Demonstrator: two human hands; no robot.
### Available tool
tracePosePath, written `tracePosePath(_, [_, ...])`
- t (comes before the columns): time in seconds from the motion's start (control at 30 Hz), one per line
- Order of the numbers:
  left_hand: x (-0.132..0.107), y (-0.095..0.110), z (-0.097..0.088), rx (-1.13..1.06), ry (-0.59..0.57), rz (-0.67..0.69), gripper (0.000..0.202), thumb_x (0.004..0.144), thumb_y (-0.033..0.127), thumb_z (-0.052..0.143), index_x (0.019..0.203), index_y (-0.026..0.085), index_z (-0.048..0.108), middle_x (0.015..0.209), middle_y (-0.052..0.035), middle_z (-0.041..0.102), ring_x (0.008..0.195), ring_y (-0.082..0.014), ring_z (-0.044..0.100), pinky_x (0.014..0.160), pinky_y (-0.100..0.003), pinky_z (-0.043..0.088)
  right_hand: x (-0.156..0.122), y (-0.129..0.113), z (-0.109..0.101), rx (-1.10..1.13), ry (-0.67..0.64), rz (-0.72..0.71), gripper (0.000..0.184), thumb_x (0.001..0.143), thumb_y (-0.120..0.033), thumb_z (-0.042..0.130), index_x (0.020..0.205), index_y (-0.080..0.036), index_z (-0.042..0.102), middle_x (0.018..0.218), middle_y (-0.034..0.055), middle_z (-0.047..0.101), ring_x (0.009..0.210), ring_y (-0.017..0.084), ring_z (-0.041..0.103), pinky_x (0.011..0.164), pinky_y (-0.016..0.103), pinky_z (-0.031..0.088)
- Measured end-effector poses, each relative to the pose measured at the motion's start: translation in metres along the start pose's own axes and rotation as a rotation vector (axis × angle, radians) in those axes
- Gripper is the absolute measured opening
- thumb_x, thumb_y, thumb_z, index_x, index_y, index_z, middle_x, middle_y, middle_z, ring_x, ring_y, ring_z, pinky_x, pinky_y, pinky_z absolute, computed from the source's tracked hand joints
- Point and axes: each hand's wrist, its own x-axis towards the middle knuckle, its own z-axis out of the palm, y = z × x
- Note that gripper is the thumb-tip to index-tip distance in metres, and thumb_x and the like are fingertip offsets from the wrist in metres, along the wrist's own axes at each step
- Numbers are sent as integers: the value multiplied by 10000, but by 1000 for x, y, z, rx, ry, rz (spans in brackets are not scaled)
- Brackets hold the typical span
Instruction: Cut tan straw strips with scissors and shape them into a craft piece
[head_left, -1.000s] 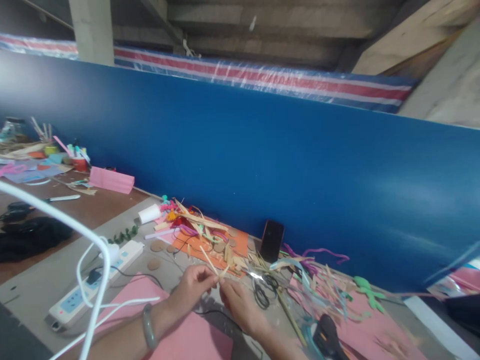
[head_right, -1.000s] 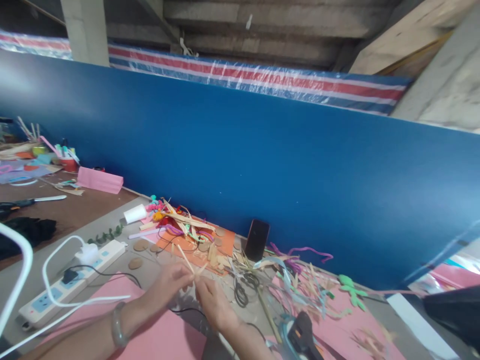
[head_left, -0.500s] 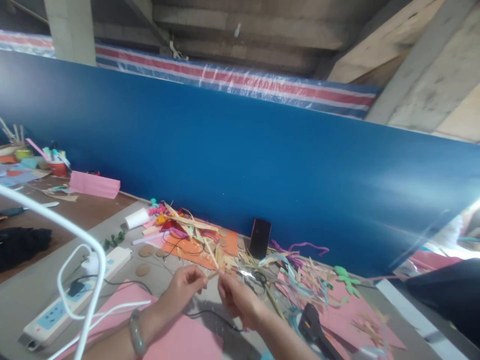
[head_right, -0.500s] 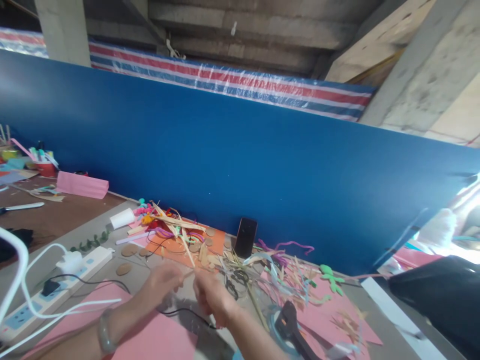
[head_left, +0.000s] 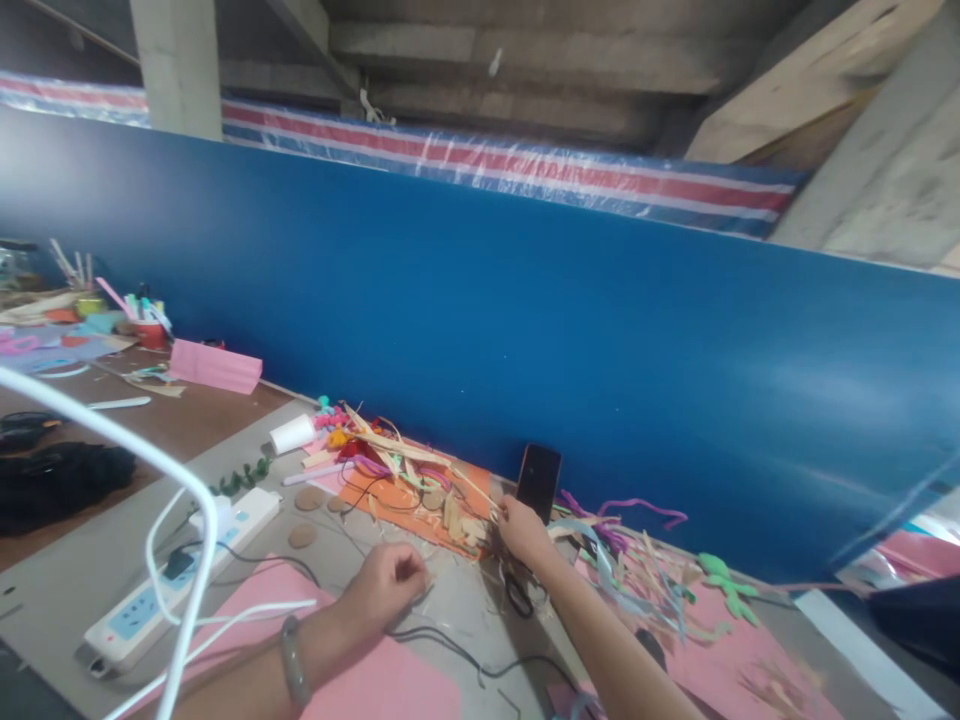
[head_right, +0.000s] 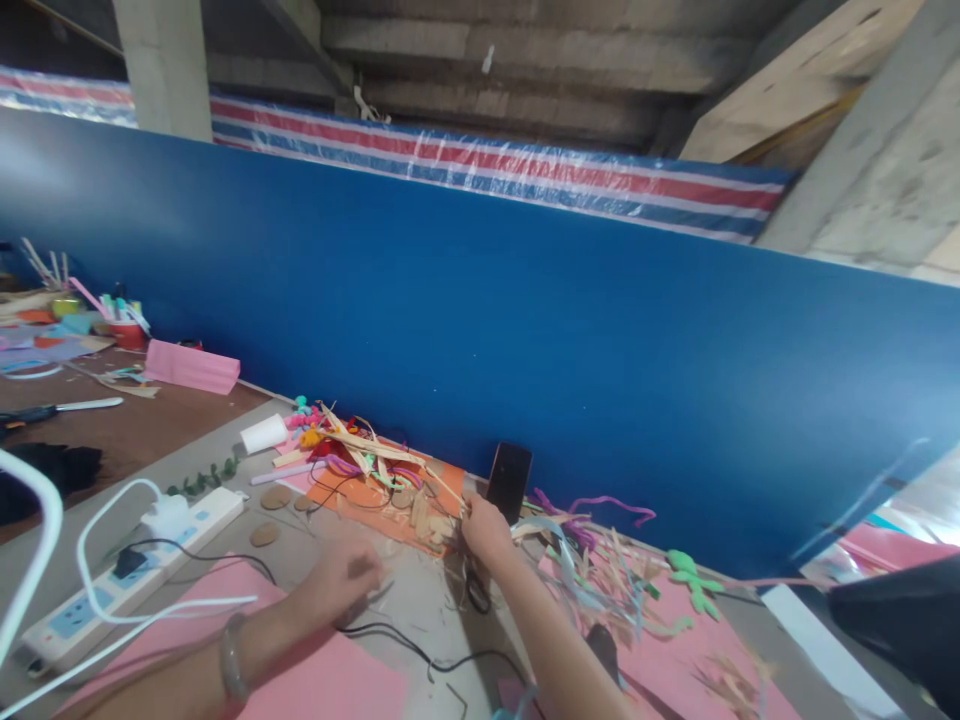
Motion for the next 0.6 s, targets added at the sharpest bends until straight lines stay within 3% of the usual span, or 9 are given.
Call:
tracePosePath(0.13, [-2,3,0,110,-25,43,161,726,253,585,621,133,606,594,-22,607,589,-136,525,560,-225,363,10,-4,4,-78,24,-47,190,798,-87,513,875,-131,681,883,127,672,820,223,613,711,283,366])
tracePosePath(0.23, [-3,3,0,135,-54,35,165,729,260,576,633,132,616,599,-21,615,587,-139,529,554,-224,357,3,-20,-1,-94,67,-131,182,805,-116,529,905,-125,681,962,137,650,892,236,605,782,301,385])
tracePosePath(0.37, [-4,0,2,166,-72,46,127,700,224,575,627,137,633,572,-4,593,567,-134,514,541,-221,341,-45,-61,-20,-22,107,-336,186,879,-219,481,928,-210,660,1020,79,649,1021,218,564,897,307,372])
tracePosePath(0.43, [-6,-1,3,196,-79,80,131,697,220,581,608,139,632,560,0,580,562,-132,501,542,-224,338,-83,-82,-34,167,141,-532,178,885,-264,483,923,-230,654,980,90,662,978,244,574,894,367,380])
tracePosePath(0.47, [-7,0,4,201,-82,93,143,705,230,585,603,141,631,562,1,581,563,-131,498,542,-225,339,-104,-91,-41,266,100,-592,164,882,-286,498,927,-251,652,938,86,668,938,249,580,882,388,387])
tracePosePath(0.5, [-8,0,4,199,-87,96,158,715,242,585,600,141,628,564,2,582,562,-130,495,540,-224,340,-124,-97,-47,352,-35,-629,157,874,-305,519,952,-281,653,924,79,670,912,252,584,859,401,399])
tracePosePath(0.57, [-10,2,4,188,-96,83,175,735,250,573,608,142,623,572,3,591,561,-127,497,539,-222,347,-161,-101,-56,523,-344,-609,105,822,-364,582,867,-342,674,752,53,659,801,264,592,761,412,417])
tracePosePath(0.6, [-11,3,4,194,-93,74,173,740,247,567,615,142,623,579,2,597,562,-126,502,543,-221,354,-177,-99,-58,544,-387,-575,128,828,-396,559,872,-359,673,691,48,639,762,268,592,710,409,420])
